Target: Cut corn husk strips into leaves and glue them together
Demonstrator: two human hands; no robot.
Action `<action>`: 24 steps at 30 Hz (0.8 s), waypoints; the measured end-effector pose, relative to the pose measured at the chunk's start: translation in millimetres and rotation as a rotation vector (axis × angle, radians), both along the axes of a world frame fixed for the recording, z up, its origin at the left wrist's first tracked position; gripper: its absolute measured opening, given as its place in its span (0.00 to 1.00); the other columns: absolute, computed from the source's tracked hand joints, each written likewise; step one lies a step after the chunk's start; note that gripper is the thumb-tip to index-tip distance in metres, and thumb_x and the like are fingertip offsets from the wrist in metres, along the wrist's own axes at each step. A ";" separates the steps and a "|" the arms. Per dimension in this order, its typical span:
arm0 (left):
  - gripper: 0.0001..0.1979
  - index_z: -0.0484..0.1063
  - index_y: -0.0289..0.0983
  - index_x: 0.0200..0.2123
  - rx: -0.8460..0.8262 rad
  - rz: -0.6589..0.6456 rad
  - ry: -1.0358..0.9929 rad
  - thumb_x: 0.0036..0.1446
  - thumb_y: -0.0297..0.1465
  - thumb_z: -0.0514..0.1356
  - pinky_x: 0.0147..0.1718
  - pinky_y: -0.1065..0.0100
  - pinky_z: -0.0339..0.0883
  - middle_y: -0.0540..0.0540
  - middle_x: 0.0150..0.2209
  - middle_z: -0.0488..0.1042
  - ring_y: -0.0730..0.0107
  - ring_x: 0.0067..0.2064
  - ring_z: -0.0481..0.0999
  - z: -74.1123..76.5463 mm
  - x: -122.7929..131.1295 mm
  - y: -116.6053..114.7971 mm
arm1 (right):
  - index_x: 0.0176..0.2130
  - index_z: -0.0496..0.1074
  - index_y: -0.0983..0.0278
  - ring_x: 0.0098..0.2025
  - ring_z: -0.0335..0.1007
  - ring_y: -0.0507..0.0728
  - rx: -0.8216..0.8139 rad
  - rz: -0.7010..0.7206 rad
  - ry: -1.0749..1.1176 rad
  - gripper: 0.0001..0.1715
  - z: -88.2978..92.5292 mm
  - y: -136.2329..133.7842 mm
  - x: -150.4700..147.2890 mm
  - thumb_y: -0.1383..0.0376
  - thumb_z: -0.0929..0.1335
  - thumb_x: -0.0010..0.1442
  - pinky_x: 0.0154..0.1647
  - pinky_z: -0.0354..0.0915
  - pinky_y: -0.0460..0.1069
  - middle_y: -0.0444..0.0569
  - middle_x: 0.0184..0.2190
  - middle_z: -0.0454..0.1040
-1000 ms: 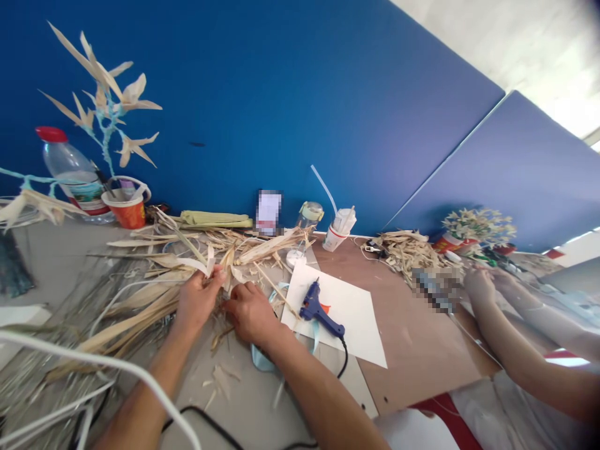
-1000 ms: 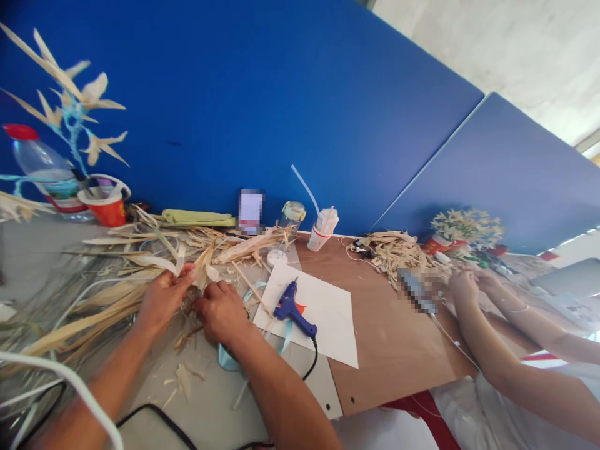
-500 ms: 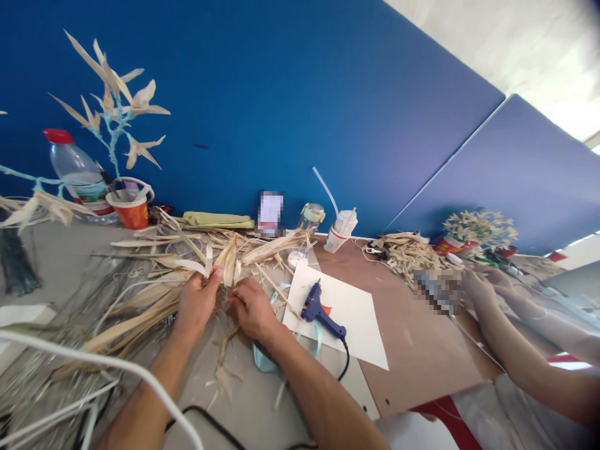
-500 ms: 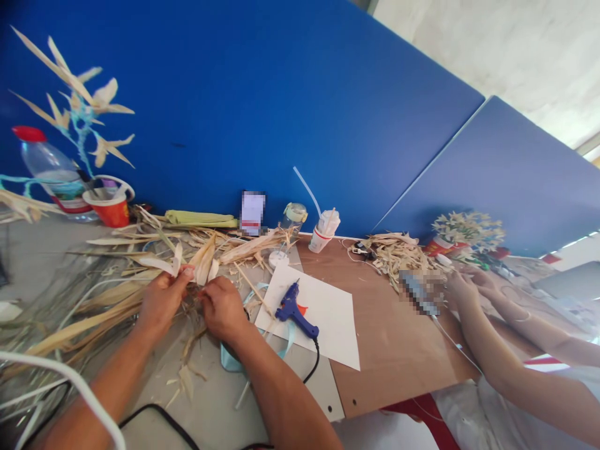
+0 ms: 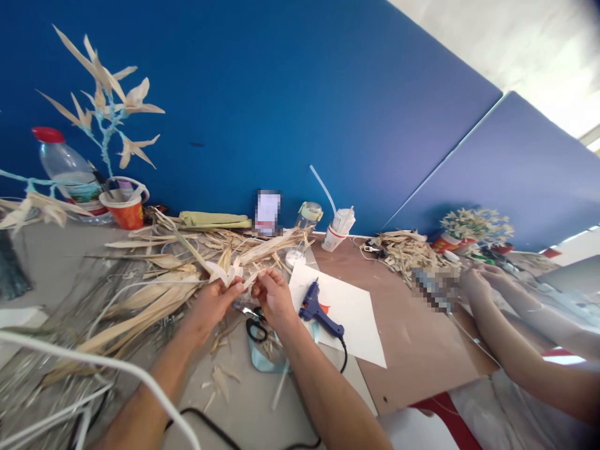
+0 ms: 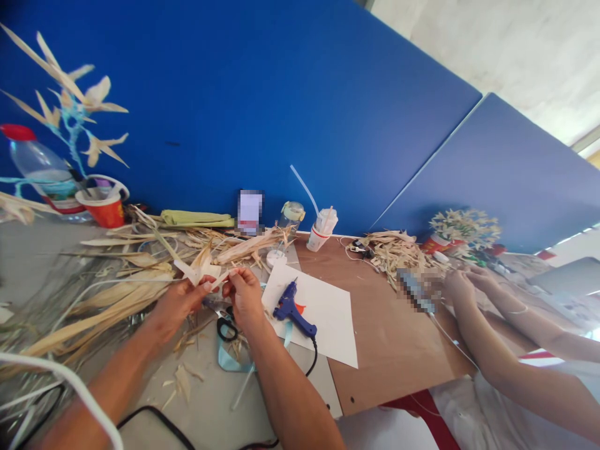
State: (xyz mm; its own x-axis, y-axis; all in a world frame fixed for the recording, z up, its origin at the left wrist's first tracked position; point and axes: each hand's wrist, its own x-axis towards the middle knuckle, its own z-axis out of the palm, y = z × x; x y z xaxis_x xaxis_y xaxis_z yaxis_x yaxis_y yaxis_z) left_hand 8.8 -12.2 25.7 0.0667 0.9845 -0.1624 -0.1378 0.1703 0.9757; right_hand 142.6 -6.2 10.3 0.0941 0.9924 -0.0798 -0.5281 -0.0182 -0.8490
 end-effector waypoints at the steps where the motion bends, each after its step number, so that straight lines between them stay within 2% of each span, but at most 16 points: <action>1: 0.20 0.76 0.34 0.31 -0.003 -0.027 -0.010 0.39 0.43 0.70 0.19 0.72 0.50 0.50 0.23 0.72 0.76 0.20 0.60 -0.7 0.2 0.2 | 0.26 0.65 0.62 0.17 0.59 0.47 0.002 -0.008 0.006 0.15 -0.3 -0.1 -0.6 0.58 0.72 0.46 0.19 0.54 0.43 0.38 0.16 0.66; 3: 0.18 0.73 0.34 0.27 0.004 -0.075 -0.042 0.42 0.44 0.68 0.19 0.72 0.47 0.52 0.20 0.69 0.78 0.18 0.56 -2.4 -0.5 0.9 | 0.27 0.65 0.62 0.17 0.59 0.47 0.004 -0.035 0.006 0.15 -0.3 -0.2 -1.6 0.58 0.72 0.46 0.20 0.56 0.43 0.37 0.17 0.66; 5: 0.17 0.71 0.35 0.25 0.015 -0.070 -0.092 0.44 0.44 0.67 0.18 0.72 0.44 0.55 0.17 0.64 0.80 0.17 0.51 -3.9 -1.9 1.6 | 0.28 0.64 0.62 0.18 0.61 0.48 0.000 -0.065 0.005 0.15 0.5 -0.3 -2.3 0.59 0.72 0.47 0.21 0.59 0.43 0.37 0.18 0.67; 10: 0.17 0.71 0.35 0.31 -0.026 -0.094 -0.147 0.41 0.38 0.70 0.18 0.74 0.47 0.56 0.20 0.65 0.81 0.18 0.54 -4.4 -2.4 1.3 | 0.29 0.64 0.61 0.21 0.68 0.50 0.011 -0.052 0.083 0.14 3.3 -2.6 -4.3 0.60 0.72 0.46 0.26 0.65 0.45 0.41 0.22 0.73; 16: 0.19 0.65 0.37 0.27 -0.058 0.034 -0.287 0.37 0.37 0.71 0.16 0.75 0.44 0.63 0.14 0.52 0.84 0.16 0.47 0.5 -1.9 3.3 | 0.25 0.68 0.63 0.19 0.64 0.47 -0.027 0.034 0.058 0.09 0.3 -5.6 -2.9 0.64 0.72 0.44 0.22 0.61 0.43 0.42 0.22 0.74; 19: 0.18 0.63 0.38 0.25 -0.045 0.087 -0.264 0.37 0.36 0.69 0.16 0.75 0.43 0.63 0.14 0.52 0.84 0.15 0.47 1.9 -2.0 4.9 | 0.26 0.70 0.63 0.19 0.64 0.47 -0.029 0.052 0.075 0.07 -1.2 -4.7 1.0 0.66 0.72 0.42 0.22 0.60 0.43 0.42 0.23 0.74; 21: 0.16 0.64 0.37 0.25 -0.034 0.127 -0.214 0.37 0.36 0.68 0.16 0.74 0.42 0.62 0.14 0.54 0.83 0.16 0.48 1.6 -1.8 5.7 | 0.29 0.71 0.63 0.21 0.66 0.48 -0.013 0.047 0.060 0.10 -0.4 -3.8 3.8 0.67 0.71 0.41 0.24 0.61 0.44 0.42 0.25 0.74; 24: 0.13 0.65 0.37 0.25 -0.031 0.166 -0.138 0.38 0.35 0.66 0.17 0.73 0.42 0.60 0.14 0.57 0.81 0.16 0.51 -0.2 -1.5 6.3 | 0.33 0.72 0.62 0.24 0.65 0.49 0.009 0.012 -0.131 0.14 3.4 -3.6 6.4 0.65 0.71 0.41 0.26 0.61 0.45 0.41 0.26 0.72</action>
State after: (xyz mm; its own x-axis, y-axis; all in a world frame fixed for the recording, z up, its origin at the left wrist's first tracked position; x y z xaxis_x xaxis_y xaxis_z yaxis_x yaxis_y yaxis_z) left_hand 7.3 -5.8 25.5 -0.0720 0.9785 -0.1932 -0.2983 0.1637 0.9403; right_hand 149.0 -9.9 13.8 0.0915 0.9941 -0.0586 -0.4129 -0.0157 -0.9106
